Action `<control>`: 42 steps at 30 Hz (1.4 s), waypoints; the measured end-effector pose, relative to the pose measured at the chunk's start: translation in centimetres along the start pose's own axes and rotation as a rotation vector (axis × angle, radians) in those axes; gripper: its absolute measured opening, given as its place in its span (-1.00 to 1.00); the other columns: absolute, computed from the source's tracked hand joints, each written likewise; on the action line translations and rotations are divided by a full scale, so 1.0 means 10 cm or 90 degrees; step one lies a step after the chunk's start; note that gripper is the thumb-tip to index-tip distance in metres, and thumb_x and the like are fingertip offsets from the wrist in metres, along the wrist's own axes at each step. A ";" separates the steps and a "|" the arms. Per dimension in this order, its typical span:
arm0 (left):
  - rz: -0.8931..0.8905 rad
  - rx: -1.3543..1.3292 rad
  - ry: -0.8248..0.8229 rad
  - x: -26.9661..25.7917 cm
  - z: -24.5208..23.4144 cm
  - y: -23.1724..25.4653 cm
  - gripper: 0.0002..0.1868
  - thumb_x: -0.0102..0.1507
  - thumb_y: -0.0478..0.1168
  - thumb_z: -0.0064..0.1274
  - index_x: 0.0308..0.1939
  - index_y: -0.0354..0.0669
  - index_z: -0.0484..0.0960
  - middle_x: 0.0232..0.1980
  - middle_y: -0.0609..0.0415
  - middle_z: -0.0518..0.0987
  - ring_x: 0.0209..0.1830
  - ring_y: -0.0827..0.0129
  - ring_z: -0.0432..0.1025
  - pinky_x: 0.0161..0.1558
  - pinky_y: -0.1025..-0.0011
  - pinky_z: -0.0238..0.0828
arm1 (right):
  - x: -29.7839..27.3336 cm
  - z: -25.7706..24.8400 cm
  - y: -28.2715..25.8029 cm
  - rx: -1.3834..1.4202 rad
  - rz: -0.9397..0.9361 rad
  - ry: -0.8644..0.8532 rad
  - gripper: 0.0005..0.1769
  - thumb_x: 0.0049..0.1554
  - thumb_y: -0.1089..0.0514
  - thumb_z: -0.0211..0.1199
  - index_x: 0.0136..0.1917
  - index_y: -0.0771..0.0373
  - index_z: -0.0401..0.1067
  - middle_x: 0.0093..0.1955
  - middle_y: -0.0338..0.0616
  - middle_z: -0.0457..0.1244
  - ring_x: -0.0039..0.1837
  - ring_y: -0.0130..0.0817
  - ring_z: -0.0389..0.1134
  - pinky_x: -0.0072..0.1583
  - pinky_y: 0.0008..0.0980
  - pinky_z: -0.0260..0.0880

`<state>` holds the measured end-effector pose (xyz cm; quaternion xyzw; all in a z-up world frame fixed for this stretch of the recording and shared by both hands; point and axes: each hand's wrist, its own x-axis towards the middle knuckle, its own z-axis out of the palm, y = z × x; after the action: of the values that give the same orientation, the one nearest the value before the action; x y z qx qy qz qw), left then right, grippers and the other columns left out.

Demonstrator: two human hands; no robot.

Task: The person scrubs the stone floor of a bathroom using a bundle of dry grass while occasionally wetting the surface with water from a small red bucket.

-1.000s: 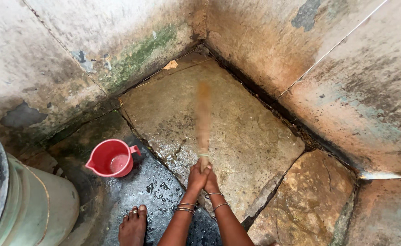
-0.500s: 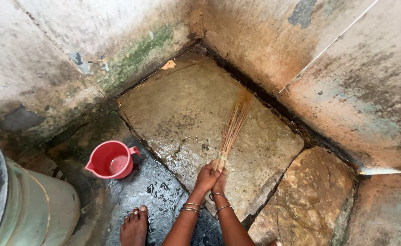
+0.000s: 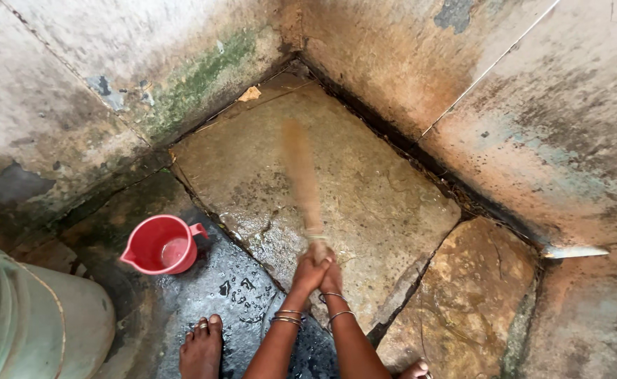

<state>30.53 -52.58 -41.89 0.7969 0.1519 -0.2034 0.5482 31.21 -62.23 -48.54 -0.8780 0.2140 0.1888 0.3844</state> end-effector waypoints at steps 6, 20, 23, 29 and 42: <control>0.009 0.031 0.005 0.13 0.26 -0.19 -0.16 0.24 0.10 0.07 0.57 0.02 0.19 0.41 -0.28 0.37 0.40 -0.08 0.33 0.37 0.18 0.25 | 0.24 -0.04 0.18 0.315 0.025 0.117 -0.25 0.05 -0.06 0.20 0.40 0.31 0.10 0.04 0.15 0.41 -0.07 -0.06 0.45 -0.04 -0.01 0.53; 0.013 -0.100 0.056 0.00 -0.02 -0.20 -0.26 0.30 0.00 0.01 0.52 -0.13 0.22 0.40 -0.19 0.47 0.29 0.10 0.49 0.33 0.26 0.37 | -0.06 0.12 0.05 -0.009 0.001 -0.054 -0.39 0.22 -0.11 -0.04 0.51 0.01 0.16 0.18 0.20 0.36 0.18 0.08 0.44 0.20 -0.02 0.41; -0.032 -0.111 0.009 -0.03 0.10 -0.10 -0.23 0.29 -0.02 0.01 0.56 0.00 0.15 0.44 -0.12 0.38 0.32 0.09 0.42 0.34 0.23 0.32 | 0.00 0.04 0.17 0.057 0.089 0.018 -0.38 0.23 -0.16 -0.07 0.46 0.15 0.14 0.15 0.22 0.39 0.13 0.06 0.47 0.10 -0.04 0.47; -0.137 -0.020 0.018 -0.20 -0.17 0.24 -0.27 0.33 0.07 -0.06 0.56 0.07 0.13 0.46 -0.08 0.29 0.37 0.07 0.34 0.33 0.16 0.32 | 0.12 0.32 0.01 0.692 0.119 -0.130 -0.24 0.39 -0.32 -0.28 0.30 0.42 0.31 0.05 0.17 0.34 0.01 -0.13 0.40 0.05 -0.14 0.53; -0.020 -0.068 0.023 0.17 0.20 -0.47 -0.32 0.28 0.05 0.02 0.45 -0.12 0.37 0.41 -0.19 0.46 0.39 0.09 0.40 0.38 0.30 0.27 | -0.09 -0.20 0.01 -0.024 0.119 0.049 -0.28 0.18 -0.12 0.15 0.54 0.04 0.09 0.21 0.29 0.34 0.25 0.19 0.38 0.27 0.01 0.36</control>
<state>29.50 -52.78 -47.13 0.7677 0.1850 -0.1894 0.5836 30.76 -63.57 -46.89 -0.8677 0.3061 0.1943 0.3400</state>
